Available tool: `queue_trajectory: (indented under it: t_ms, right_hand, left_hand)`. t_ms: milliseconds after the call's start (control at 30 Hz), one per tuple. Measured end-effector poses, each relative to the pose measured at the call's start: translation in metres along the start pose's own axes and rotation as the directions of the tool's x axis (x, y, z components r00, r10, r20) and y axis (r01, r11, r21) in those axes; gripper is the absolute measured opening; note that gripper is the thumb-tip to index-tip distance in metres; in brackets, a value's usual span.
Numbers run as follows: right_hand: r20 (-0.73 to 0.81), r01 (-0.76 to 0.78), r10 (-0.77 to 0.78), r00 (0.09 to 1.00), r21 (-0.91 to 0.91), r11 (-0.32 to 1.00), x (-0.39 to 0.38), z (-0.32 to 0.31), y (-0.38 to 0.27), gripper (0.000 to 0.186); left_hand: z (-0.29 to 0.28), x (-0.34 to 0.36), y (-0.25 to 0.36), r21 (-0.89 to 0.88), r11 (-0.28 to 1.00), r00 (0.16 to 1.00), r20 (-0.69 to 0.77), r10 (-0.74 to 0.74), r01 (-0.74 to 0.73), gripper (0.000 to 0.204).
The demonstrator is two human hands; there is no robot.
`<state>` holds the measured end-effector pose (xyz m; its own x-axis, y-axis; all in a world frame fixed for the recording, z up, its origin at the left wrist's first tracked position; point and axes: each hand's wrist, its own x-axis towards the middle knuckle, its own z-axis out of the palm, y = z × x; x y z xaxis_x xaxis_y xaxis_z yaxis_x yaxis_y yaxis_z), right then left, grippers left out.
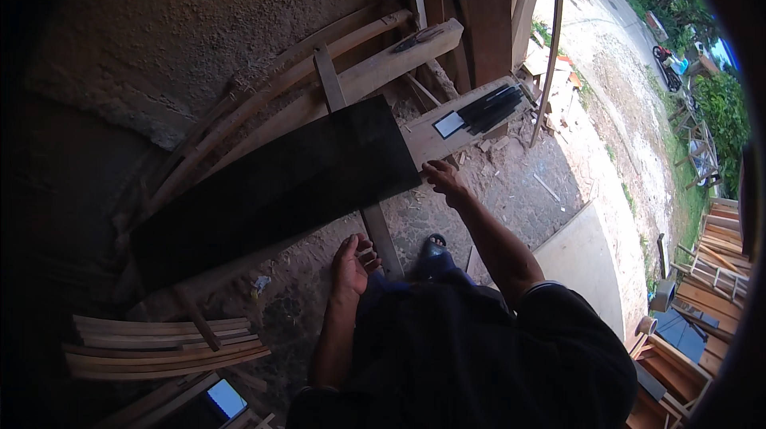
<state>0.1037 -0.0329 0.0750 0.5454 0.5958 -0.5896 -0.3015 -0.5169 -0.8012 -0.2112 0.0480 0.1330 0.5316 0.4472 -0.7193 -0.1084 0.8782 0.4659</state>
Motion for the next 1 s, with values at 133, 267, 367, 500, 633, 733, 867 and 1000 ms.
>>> queue_trajectory:
  t_ms: [133, 267, 367, 500, 633, 733, 867, 1000]
  right_hand:
    - [0.137, -0.014, 0.022, 0.99, -0.058, 0.998, 0.02, -0.001, -0.019, 0.059]
    - [0.142, -0.034, 0.05, 0.989, -0.112, 0.993, 0.028, 0.009, -0.025, 0.053]
    - [0.148, -0.008, 0.048, 0.988, -0.26, 0.965, 0.039, 0.0, -0.026, 0.043]
    - [0.2, 0.076, -0.039, 0.979, -0.181, 0.98, 0.048, -0.005, -0.023, 0.037]
    - [0.266, 0.092, -0.058, 0.962, -0.116, 0.989, 0.05, -0.006, -0.022, 0.035]
    - [0.347, 0.098, -0.068, 0.936, -0.072, 0.993, 0.057, -0.01, -0.02, 0.033]
    - [0.435, 0.044, -0.062, 0.898, 0.052, 0.998, 0.065, -0.017, -0.012, 0.032]
    - [0.52, 0.01, -0.015, 0.854, 0.013, 1.0, 0.063, -0.017, -0.025, 0.038]
  left_hand:
    - [0.043, 0.0, -0.028, 0.048, 0.998, 0.999, 0.044, -0.03, 0.028, 0.023]
    - [0.058, 0.022, -0.048, -0.036, 0.993, 0.993, -0.024, -0.117, 0.116, 0.022]
    - [0.071, 0.047, -0.063, -0.092, 0.983, 0.987, 0.004, -0.161, 0.161, 0.023]
    - [0.081, 0.078, -0.077, -0.118, 0.976, 0.982, 0.001, -0.187, 0.186, 0.03]
    - [0.087, 0.101, -0.085, -0.157, 0.977, 0.984, -0.083, -0.159, 0.145, 0.038]
    - [0.092, 0.115, -0.089, -0.196, 0.978, 0.982, -0.158, -0.101, 0.069, 0.042]
    - [0.115, 0.131, -0.096, -0.309, 0.95, 0.966, -0.256, -0.042, -0.041, 0.047]
    - [0.122, 0.151, -0.122, -0.466, 0.868, 0.958, -0.286, 0.036, -0.172, 0.05]
